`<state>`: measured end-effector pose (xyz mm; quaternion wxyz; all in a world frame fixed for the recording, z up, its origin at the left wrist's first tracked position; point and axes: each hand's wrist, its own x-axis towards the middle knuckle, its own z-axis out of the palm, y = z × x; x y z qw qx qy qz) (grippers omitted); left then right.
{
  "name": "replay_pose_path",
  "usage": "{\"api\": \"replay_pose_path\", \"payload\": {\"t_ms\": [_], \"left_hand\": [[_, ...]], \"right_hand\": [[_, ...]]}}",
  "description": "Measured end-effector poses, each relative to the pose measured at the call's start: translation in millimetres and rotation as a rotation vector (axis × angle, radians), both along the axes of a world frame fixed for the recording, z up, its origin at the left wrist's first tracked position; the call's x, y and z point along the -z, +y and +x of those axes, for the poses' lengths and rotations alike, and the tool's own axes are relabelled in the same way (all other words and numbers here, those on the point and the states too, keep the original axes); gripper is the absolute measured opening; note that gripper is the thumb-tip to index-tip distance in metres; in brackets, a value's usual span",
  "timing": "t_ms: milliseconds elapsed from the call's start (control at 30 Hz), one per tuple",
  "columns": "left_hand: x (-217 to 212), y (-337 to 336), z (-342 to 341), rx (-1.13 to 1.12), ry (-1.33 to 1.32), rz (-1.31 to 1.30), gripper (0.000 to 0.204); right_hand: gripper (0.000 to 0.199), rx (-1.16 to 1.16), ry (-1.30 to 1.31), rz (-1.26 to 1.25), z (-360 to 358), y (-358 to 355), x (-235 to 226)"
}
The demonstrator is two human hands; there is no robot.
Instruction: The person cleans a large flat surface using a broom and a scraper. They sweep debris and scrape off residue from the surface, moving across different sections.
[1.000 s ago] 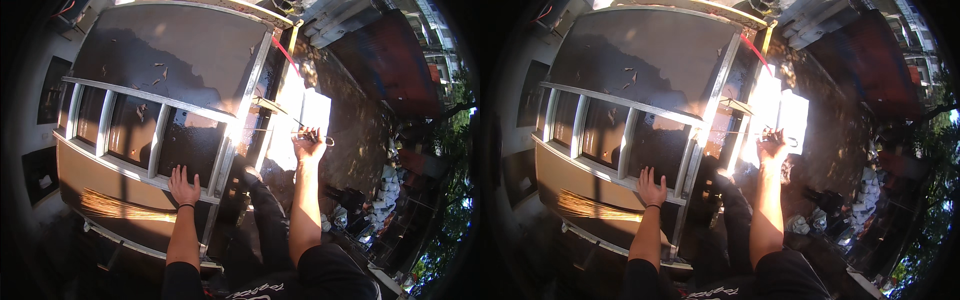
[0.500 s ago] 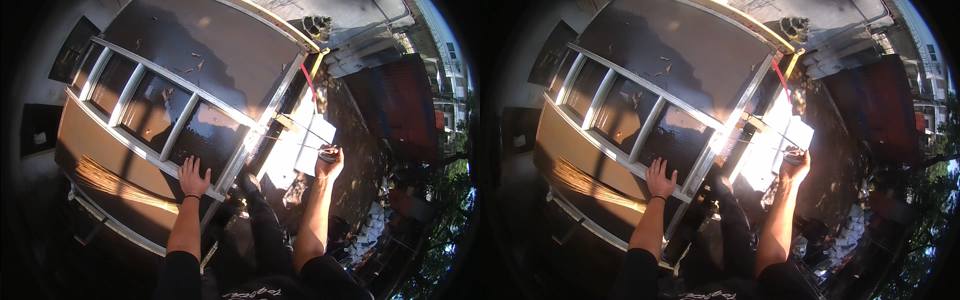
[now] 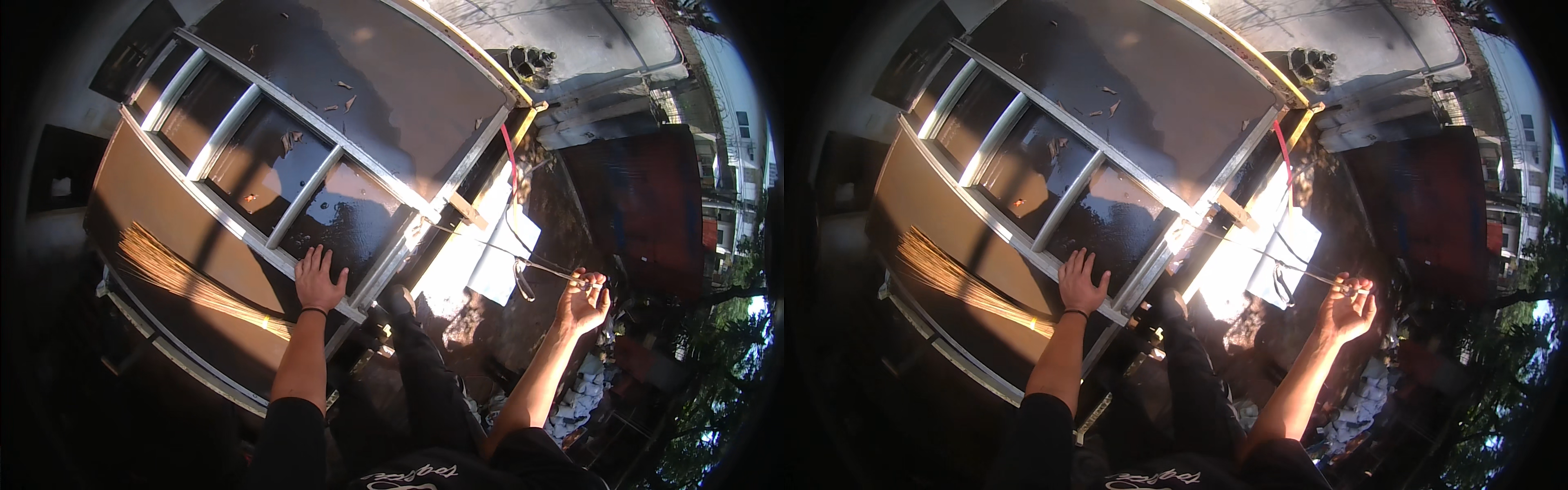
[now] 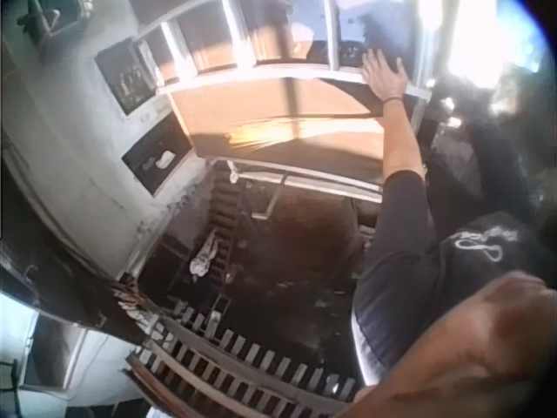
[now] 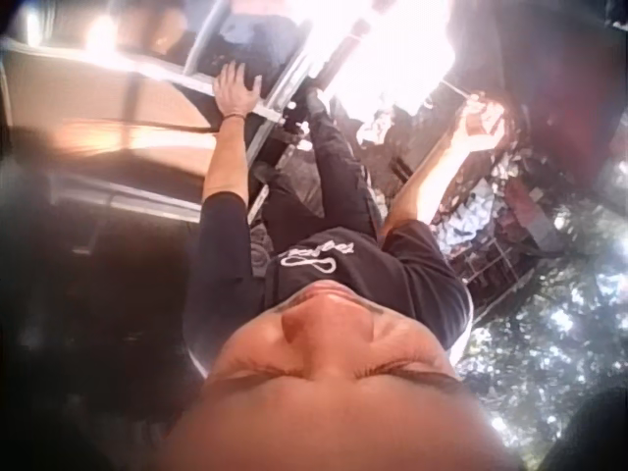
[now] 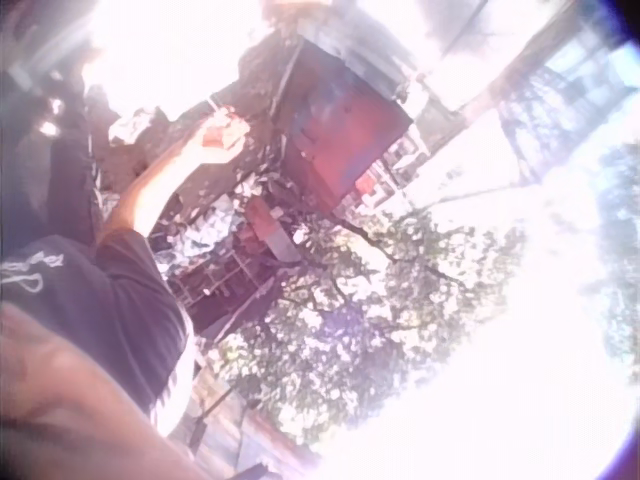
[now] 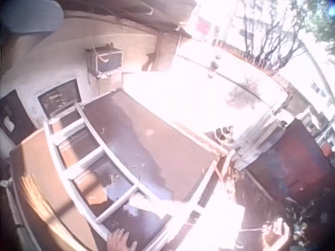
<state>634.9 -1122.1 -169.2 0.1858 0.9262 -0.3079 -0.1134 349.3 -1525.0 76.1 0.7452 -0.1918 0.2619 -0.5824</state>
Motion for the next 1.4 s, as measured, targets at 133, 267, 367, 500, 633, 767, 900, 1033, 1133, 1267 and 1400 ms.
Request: {"api": "replay_pose_path", "payload": {"t_ms": [133,267,367,500,633,767,900,1033,1133,1267,1400], "left_hand": [[0.6,10.3,2.1,0.004,0.022,0.023,0.062],[-3.0,14.3,9.2,0.026,0.02,0.046,0.063],[24.3,-31.2,-33.1,-0.169,0.127,-0.242,0.062],[-2.0,24.5,8.4,-0.027,0.009,-0.036,0.06],[0.2,19.8,0.4,-0.043,0.065,-0.087,0.059],[-2.1,11.6,-2.3,-0.074,0.049,-0.145,0.054],[-3.2,19.7,-3.2,-0.053,0.056,-0.145,0.05],[3.7,19.4,-5.2,-0.093,0.026,-0.181,0.047],[7.3,13.6,-1.9,-0.105,0.019,-0.258,0.045],[10.3,14.9,-0.6,-0.08,-0.01,-0.165,0.044],[12.6,-1.5,-3.1,-0.053,-0.048,-0.149,0.042]], "right_hand": [[0.027,0.088,0.271,0.299,-113.3,-68.5,19.6],[0.034,0.36,0.609,0.308,-274.0,-153.2,-1.8],[0.031,-0.333,0.65,-0.361,-315.4,-316.6,-275.3],[0.018,0.77,1.032,0.022,-309.4,-222.2,-194.0],[0.022,0.752,1.245,-0.638,-158.9,-207.9,-289.2],[0.024,0.296,1.115,-0.993,85.1,-62.4,-326.2],[0.015,-0.289,0.967,-1.123,240.7,51.9,-232.9],[0.01,-0.769,1.08,-1.067,329.7,129.8,-142.1],[0.013,-0.822,1.089,-1.047,335.4,145.5,-123.7],[0.017,-0.592,1.092,-0.966,276.8,67.6,-127.0],[0.031,-0.268,1.311,-0.755,184.2,-49.8,-136.0]]}}
